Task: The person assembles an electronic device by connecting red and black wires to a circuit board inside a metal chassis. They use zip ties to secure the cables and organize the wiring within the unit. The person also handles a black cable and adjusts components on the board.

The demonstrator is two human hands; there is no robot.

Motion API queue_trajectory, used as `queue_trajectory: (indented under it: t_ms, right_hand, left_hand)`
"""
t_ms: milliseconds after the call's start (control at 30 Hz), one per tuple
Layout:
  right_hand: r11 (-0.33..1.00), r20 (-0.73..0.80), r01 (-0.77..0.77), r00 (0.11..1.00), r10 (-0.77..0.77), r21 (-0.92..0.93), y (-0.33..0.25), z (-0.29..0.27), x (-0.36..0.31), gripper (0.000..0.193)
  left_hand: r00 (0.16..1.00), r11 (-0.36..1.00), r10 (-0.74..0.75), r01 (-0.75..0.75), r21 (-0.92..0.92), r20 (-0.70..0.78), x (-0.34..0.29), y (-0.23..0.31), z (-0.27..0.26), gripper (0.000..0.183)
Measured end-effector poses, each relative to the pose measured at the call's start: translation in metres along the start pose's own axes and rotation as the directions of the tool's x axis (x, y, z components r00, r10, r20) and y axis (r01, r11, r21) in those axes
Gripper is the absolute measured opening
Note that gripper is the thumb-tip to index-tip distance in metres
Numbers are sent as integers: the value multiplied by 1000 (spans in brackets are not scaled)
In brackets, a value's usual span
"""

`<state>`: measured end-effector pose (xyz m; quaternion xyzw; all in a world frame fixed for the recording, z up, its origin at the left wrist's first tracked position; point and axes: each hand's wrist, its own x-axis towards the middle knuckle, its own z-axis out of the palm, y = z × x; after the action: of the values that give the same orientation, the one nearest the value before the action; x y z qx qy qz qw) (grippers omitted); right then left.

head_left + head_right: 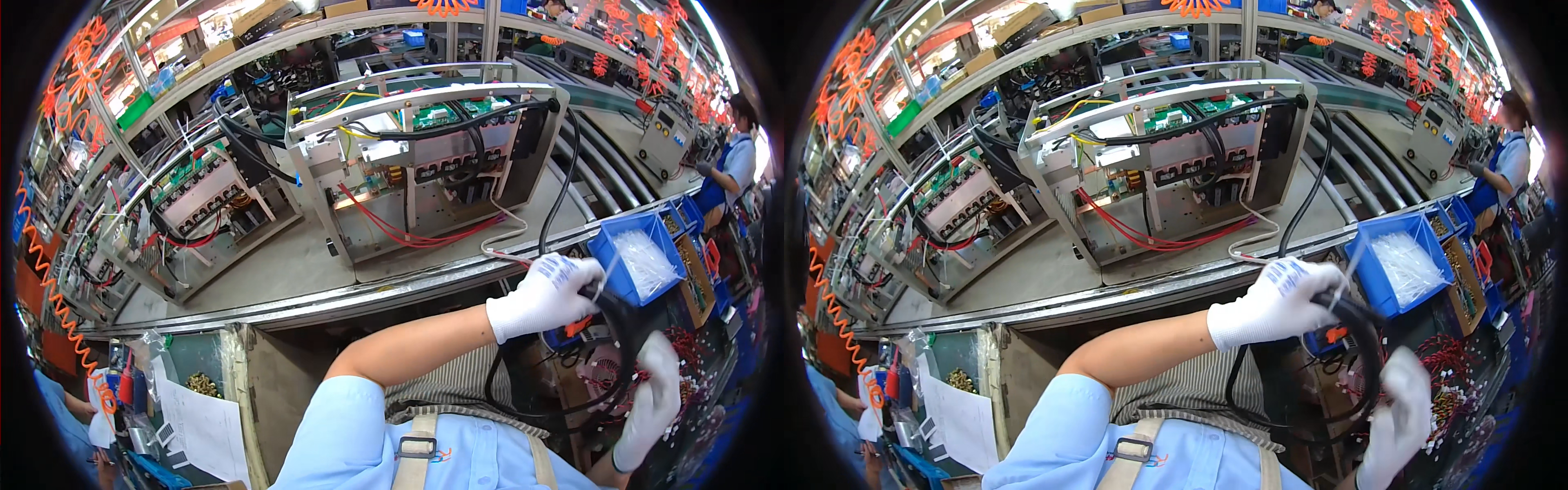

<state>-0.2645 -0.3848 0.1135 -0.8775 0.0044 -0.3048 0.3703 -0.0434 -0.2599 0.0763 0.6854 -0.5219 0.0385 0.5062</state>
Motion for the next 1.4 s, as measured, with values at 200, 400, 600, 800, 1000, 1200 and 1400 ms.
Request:
queue_trajectory:
  t_ms: [200, 400, 600, 800, 1000, 1200, 1400]
  right_hand:
    - [813, -104, -269, 923, 372, 517, -16, 34, 46, 72]
    - [140, 9, -26, 993, 119, 990, 13, -58, 136, 45]
    - [833, 112, -97, 993, 42, 545, 51, -119, 316, 38]
    - [963, 232, -52, 973, -11, 264, 27, -17, 497, 19]
    - [924, 423, 285, 892, -158, -256, 39, 151, 547, 51]
    - [698, 60, 509, 827, -559, -504, 68, 157, 475, 64]
    - [981, -91, 167, 983, -158, 102, 197, 133, 380, 64]
  left_hand:
    - [973, 972, 201, -212, -99, -116, 7, 46, -7, 25]
    - [884, 889, 453, -437, 138, -119, -25, 45, -34, 65]
    - [998, 926, 11, 10, 378, -54, -134, -40, -85, 50]
    - [878, 703, -390, 478, 527, -277, -222, -45, -126, 38]
    - [810, 586, -413, 587, 559, -417, -218, -36, -142, 38]
    - [737, 468, -274, 663, 584, -618, -217, -34, -169, 65]
    - [652, 660, -308, 671, 338, -692, -175, -83, -200, 65]
